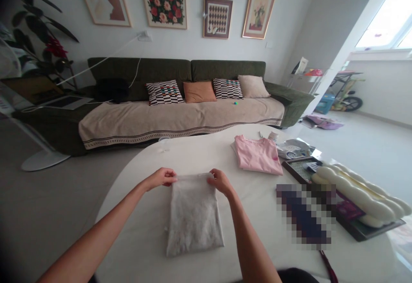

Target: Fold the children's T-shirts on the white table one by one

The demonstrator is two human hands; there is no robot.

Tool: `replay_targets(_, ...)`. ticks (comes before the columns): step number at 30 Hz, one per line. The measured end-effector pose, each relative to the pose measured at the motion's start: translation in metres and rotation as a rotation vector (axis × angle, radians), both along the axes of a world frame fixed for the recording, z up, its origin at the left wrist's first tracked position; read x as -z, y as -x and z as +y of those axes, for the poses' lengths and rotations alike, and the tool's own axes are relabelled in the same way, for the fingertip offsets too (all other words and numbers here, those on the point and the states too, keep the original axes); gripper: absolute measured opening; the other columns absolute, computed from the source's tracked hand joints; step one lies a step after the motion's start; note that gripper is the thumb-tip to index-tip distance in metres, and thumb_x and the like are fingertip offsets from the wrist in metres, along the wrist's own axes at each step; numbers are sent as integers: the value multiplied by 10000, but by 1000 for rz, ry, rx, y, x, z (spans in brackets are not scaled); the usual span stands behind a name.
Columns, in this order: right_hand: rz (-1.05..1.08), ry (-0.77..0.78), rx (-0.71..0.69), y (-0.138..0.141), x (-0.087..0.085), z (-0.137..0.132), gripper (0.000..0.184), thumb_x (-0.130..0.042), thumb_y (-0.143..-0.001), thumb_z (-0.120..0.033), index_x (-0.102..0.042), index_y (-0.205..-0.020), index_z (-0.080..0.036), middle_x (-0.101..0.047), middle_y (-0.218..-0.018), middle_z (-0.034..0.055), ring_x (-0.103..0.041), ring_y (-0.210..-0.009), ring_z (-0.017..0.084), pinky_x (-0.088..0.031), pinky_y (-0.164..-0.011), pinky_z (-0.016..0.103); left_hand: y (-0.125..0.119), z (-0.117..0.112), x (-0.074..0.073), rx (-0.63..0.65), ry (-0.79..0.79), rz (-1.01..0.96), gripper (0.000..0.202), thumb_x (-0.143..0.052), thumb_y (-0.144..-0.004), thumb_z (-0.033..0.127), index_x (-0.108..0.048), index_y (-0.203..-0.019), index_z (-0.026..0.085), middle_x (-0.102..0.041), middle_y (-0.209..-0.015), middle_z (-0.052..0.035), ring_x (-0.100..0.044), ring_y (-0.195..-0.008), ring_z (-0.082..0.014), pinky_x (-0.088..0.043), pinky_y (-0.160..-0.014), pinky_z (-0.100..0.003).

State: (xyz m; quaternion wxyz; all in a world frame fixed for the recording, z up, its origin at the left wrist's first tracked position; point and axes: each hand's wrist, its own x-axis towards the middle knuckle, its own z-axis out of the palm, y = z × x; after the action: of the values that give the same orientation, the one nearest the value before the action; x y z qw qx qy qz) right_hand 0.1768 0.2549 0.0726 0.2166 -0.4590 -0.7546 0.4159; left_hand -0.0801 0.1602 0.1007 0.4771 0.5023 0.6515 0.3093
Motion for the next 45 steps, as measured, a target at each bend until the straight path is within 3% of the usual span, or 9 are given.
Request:
replay_targets(6,-143,-212,181,19,-4,-24,463,-443,-696,-147,-469,-1158,-125,-589,-931,87,-540,-865,183,-401,-778,306,-20,6,24,-223,-78,284,201,-631,-660,186,-558,-847,177,-490,-540,64,-531,-563,-114,-442,-608,-243)
replay_targets(9,-179,-355,211,26,-3,-60,520,-383,-771,-165,-356,-1290,-151,-405,-1291,140,-360,-1189,223,-276,-967,378,-39,-8,27,-317,-201,403,305,-528,-746,159,-520,-1050,177,-594,-862,-51,-555,-896,-188,-409,-837,-332)
replay_targets(15,-539,-435,-39,39,31,-115,575,-398,-807,-427,-258,-1355,-318,-127,-1464,13,46,-1320,318,-120,-986,576,-84,-35,53,133,-542,670,418,-390,-861,352,-424,-1271,279,-365,-1367,-45,-212,-1289,-255,-149,-1047,-475)
replay_targets(22,-585,-291,-136,33,5,-114,640,-424,-795,-464,-207,-1372,-292,-93,-1466,58,49,-1321,308,-123,-980,589,-87,-34,53,130,-373,714,506,-402,-837,479,-422,-1287,250,-356,-1381,-68,-234,-1284,-282,-128,-1046,-492)
replay_targets(29,-495,-324,-350,-16,23,-208,1048,-639,-522,-635,-112,-1378,-338,27,-1463,92,36,-1305,374,-131,-957,634,-76,-93,35,189,-347,710,525,-443,-799,527,-475,-1249,258,-388,-1356,-90,-308,-1253,-300,-187,-1026,-499)
replay_targets(33,-468,-402,-383,-35,39,-244,921,-688,-553,-528,-232,-1341,-385,-62,-1466,74,-45,-1304,384,-169,-966,619,-71,-120,24,143,-300,502,409,-447,-813,452,-596,-1115,221,-525,-1239,-91,-440,-1168,-253,-265,-1019,-424)
replay_targets(37,-424,-391,-361,-42,25,-254,507,-512,-768,-246,-422,-1252,-367,-303,-1405,54,-190,-1293,330,-236,-987,535,-64,-159,16,-159,-279,145,404,-462,-789,462,-582,-1092,223,-546,-1215,-63,-469,-1142,-212,-339,-983,-334)
replay_targets(42,129,263,-244,-33,-27,-221,362,-562,-643,-131,-626,-982,-244,-616,-1061,47,-476,-1098,284,-308,-963,402,-71,-224,29,-702,-69,-407,381,-503,-762,461,-526,-1043,204,-605,-1080,-93,-558,-1019,-232,-446,-831,-338)
replay_targets(45,474,655,-94,-19,-53,-182,222,-573,-691,-283,-612,-873,-161,-654,-813,53,-579,-911,266,-418,-838,410,-90,-240,30,-774,183,-804,388,-493,-790,428,-478,-1076,166,-610,-1038,-121,-599,-930,-222,-459,-763,-319)
